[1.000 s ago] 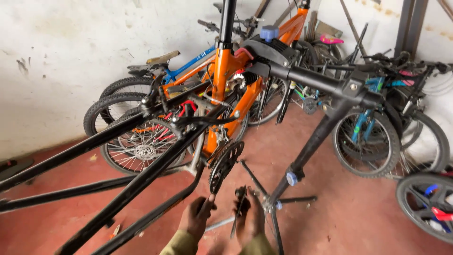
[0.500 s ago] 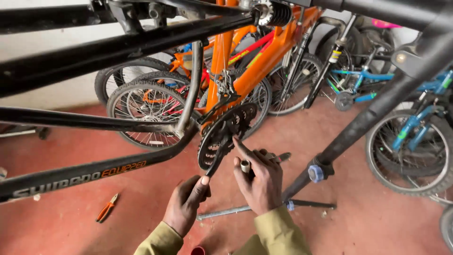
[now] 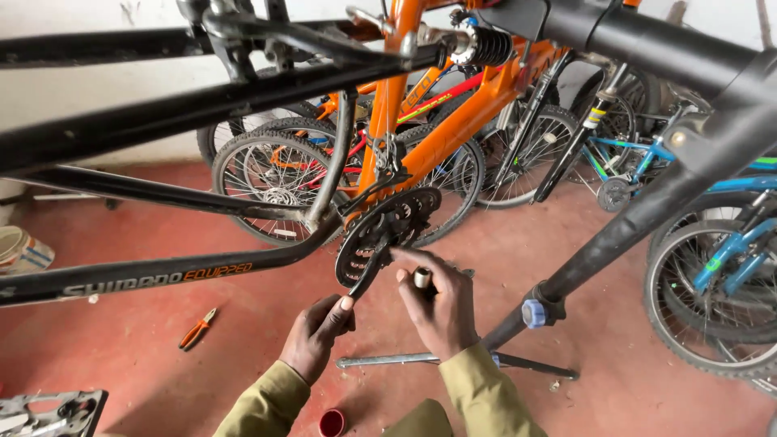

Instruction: Removing the chainring from a bicycle crankset using a wrench.

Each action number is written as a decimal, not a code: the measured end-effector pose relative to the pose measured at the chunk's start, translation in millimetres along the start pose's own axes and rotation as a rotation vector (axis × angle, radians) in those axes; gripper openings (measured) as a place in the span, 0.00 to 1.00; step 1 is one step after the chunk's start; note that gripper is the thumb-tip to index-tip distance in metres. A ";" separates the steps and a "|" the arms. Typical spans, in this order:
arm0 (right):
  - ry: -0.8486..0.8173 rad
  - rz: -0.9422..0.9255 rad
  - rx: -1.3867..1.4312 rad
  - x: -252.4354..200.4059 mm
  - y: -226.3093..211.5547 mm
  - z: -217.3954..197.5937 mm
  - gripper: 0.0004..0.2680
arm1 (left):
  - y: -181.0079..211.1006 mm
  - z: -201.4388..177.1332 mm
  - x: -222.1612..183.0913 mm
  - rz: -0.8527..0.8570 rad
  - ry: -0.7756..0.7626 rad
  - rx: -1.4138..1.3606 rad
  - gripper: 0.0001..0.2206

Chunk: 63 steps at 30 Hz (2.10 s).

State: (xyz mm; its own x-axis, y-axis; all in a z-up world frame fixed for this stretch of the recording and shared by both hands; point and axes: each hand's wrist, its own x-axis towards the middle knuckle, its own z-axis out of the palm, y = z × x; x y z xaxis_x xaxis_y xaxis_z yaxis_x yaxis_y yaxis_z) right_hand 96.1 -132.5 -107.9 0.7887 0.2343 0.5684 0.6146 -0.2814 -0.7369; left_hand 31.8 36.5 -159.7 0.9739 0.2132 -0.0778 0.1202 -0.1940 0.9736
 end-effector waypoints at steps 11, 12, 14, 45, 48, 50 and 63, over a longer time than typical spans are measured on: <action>-0.043 -0.110 -0.193 11.2 -8.5 -15.8 0.13 | 38.5 -0.5 -8.0 -0.165 0.083 0.071 0.22; -0.047 -0.105 -0.215 9.5 -6.7 -13.4 0.14 | 41.8 -1.9 -8.8 -0.182 0.094 0.095 0.22; -0.073 -0.043 -0.178 13.2 -12.1 -14.9 0.13 | 37.5 -4.7 -8.1 -0.187 0.085 0.095 0.22; 0.630 0.600 0.927 -9.8 -41.4 70.1 0.07 | -71.6 -13.7 42.6 0.081 -0.384 -0.369 0.22; 0.617 0.588 0.933 -10.4 -44.7 71.8 0.08 | -51.3 -24.1 38.5 0.017 -0.427 -0.218 0.22; 0.611 0.590 0.904 -8.6 -45.9 70.5 0.10 | -57.2 -22.3 40.6 0.014 -0.438 -0.248 0.22; 0.662 0.826 0.498 15.9 -76.5 65.1 0.19 | -42.8 -26.0 34.5 -0.053 -0.452 -0.315 0.22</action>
State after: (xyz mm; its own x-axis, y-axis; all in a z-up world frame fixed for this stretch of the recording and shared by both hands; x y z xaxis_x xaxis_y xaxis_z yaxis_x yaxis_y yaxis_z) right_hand 60.8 -46.7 -66.4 0.8890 -0.4214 -0.1791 -0.0450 0.3088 -0.9501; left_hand 55.2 77.0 -198.5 0.9623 -0.2304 -0.1448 0.1750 0.1165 0.9777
